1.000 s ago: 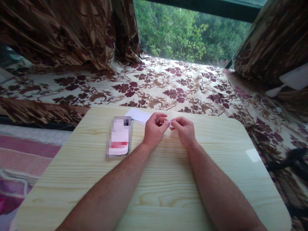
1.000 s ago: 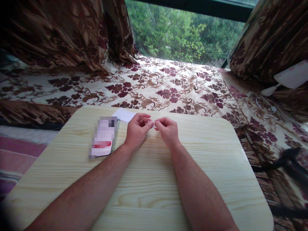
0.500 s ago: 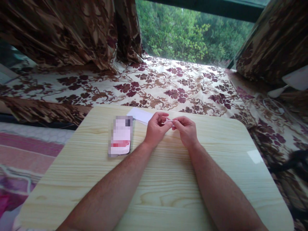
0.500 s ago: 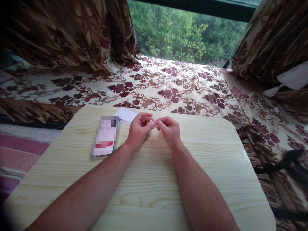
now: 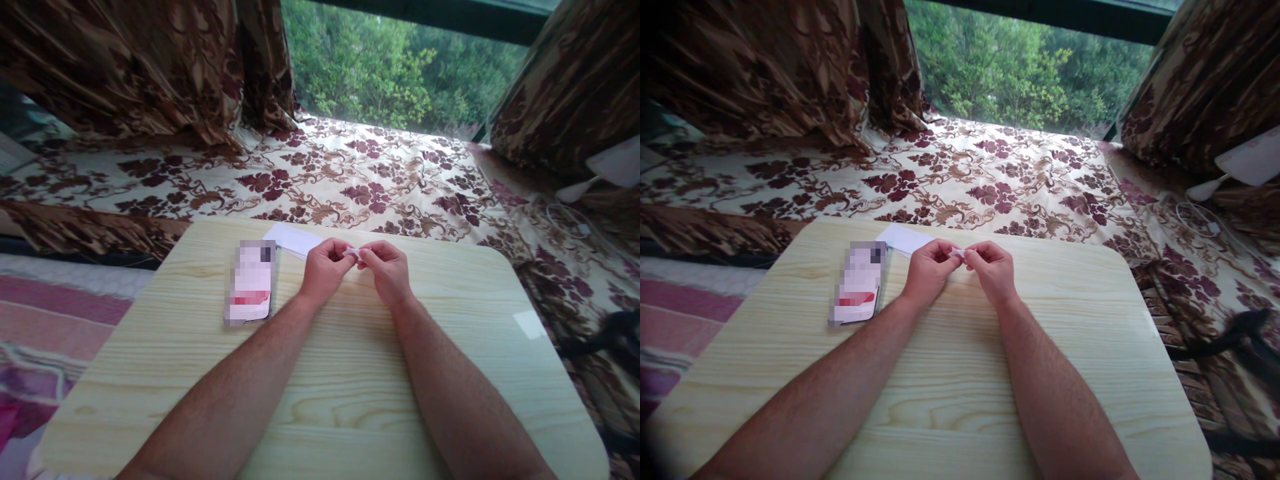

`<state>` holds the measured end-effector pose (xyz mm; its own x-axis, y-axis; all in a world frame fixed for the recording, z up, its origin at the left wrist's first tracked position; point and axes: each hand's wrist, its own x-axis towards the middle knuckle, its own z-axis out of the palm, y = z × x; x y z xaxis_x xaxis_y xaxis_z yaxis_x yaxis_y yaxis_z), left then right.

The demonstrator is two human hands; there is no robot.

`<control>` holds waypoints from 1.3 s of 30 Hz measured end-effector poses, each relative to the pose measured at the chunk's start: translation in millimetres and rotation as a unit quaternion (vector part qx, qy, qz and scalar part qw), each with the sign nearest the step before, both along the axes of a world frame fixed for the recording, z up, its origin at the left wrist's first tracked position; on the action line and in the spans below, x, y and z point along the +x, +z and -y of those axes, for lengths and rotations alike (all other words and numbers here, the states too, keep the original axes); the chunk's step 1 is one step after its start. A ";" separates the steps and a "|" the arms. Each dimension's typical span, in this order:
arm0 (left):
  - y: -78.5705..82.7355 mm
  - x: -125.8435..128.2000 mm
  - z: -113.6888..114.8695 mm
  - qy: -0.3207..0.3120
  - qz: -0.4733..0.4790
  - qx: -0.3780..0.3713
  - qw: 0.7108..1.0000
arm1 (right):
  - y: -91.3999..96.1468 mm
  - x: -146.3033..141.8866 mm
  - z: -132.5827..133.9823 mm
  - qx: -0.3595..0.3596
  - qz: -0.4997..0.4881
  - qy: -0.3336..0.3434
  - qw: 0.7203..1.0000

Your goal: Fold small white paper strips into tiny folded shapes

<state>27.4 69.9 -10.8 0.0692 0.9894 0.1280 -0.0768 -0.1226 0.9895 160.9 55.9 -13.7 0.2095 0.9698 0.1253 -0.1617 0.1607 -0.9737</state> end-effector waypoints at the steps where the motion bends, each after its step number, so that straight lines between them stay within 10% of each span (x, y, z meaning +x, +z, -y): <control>1: 0.2 0.0 0.1 -0.002 0.001 0.000 1.000 | -0.1 0.0 -0.2 -0.001 0.002 -0.001 1.000; 39: -3.4 -1.8 -4.6 -0.012 0.051 -0.051 0.997 | -1.7 1.0 -0.3 -0.010 0.022 0.001 1.000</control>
<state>25.6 74.5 -14.1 0.0847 0.9958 0.0353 -0.1797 -0.0196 0.9835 162.0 56.1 -15.4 0.2029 0.9724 0.1155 -0.1182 0.1414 -0.9829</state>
